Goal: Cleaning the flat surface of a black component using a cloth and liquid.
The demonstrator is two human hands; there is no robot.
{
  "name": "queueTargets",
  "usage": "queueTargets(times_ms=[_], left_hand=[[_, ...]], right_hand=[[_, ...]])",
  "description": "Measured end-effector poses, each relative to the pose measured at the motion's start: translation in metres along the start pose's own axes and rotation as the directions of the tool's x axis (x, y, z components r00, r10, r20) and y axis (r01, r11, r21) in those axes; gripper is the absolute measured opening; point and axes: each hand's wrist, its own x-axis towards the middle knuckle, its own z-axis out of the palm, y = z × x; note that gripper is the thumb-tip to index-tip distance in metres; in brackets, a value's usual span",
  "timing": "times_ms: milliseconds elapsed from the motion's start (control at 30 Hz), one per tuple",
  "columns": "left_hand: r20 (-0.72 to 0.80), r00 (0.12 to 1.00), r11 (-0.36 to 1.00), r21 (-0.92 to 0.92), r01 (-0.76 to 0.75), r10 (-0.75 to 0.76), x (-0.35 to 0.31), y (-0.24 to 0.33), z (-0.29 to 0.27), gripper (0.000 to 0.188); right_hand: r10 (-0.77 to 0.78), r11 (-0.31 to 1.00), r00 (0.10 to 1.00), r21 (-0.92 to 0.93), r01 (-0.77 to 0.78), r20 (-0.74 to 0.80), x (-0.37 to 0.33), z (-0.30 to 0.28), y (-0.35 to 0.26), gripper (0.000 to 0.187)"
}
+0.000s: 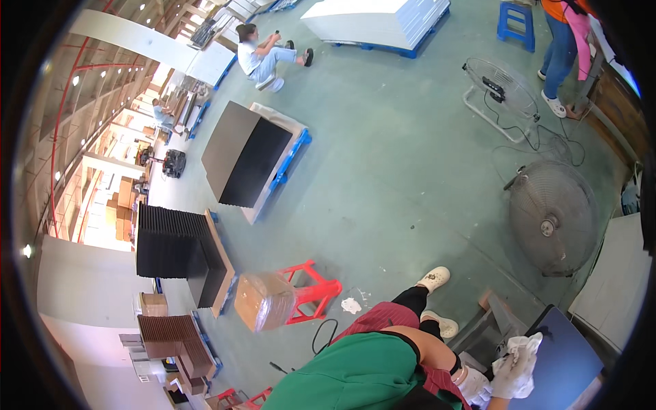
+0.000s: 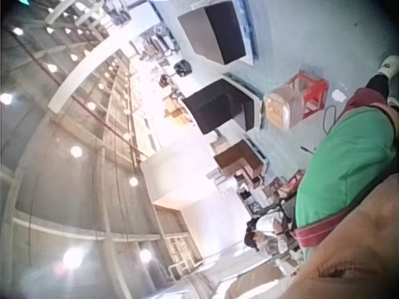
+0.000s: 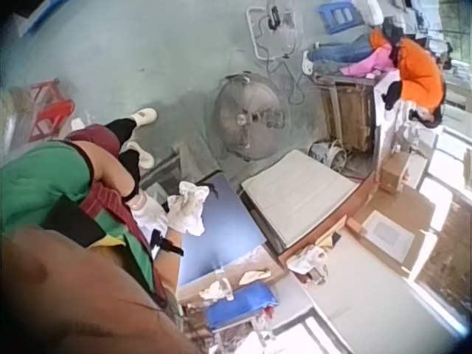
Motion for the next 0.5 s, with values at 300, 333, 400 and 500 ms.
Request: queueTargets(times_ms=[300,333,400,500], left_hand=[[-0.136,0.986,0.995,-0.05,0.088,-0.094,0.001,0.029,-0.059,0.015],[-0.141,0.984,0.993,-0.053,0.103,-0.109,0.001,0.027,-0.06,0.015],[-0.158,0.978,0.991,-0.029,0.131,-0.134,0.004,0.028,-0.066,0.014],[-0.171,0.974,0.989,-0.029,0.143,-0.146,0.012,0.035,-0.066,0.013]], right_hand=[[0.04,0.997,0.995,-0.058,-0.045,-0.092,0.031,0.002,-0.023,0.035],[0.113,0.993,0.993,0.024,-0.113,-0.031,0.012,-0.002,-0.038,0.034],[-0.045,0.996,0.999,-0.076,0.044,-0.011,-0.002,0.009,0.003,0.036],[-0.058,0.985,0.992,-0.17,0.038,-0.113,0.052,0.0,-0.002,0.031]])
